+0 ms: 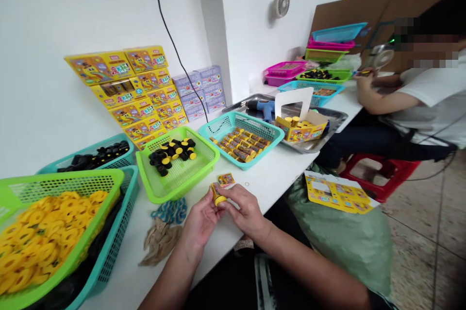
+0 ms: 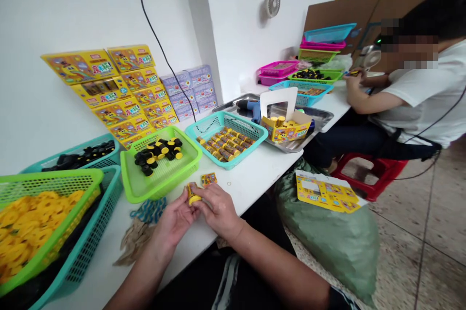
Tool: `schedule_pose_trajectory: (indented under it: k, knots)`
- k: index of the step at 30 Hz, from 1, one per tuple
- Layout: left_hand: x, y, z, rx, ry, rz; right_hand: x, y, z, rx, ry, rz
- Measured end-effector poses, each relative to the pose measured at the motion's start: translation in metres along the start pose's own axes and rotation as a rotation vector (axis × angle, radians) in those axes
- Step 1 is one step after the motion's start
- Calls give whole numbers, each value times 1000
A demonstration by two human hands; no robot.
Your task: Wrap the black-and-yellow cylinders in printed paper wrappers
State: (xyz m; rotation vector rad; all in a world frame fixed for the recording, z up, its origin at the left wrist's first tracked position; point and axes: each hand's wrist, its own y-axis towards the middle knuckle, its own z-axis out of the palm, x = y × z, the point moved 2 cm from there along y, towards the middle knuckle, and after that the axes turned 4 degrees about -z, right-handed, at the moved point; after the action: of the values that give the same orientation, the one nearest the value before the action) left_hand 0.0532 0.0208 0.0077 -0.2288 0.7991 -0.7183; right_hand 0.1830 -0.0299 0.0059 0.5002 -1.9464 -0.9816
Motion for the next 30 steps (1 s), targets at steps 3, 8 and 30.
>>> schedule_pose_trajectory:
  k: [3,8,30]
  knots:
    - [1,0,-1,-4,6,-1,1,1,1,40,-33,-3]
    - [5,3,-4,21,-7,-28,1,1,-1,-6,2,32]
    - [10,0,3,81,14,-9,-2,-2,0,-3,-86,-37]
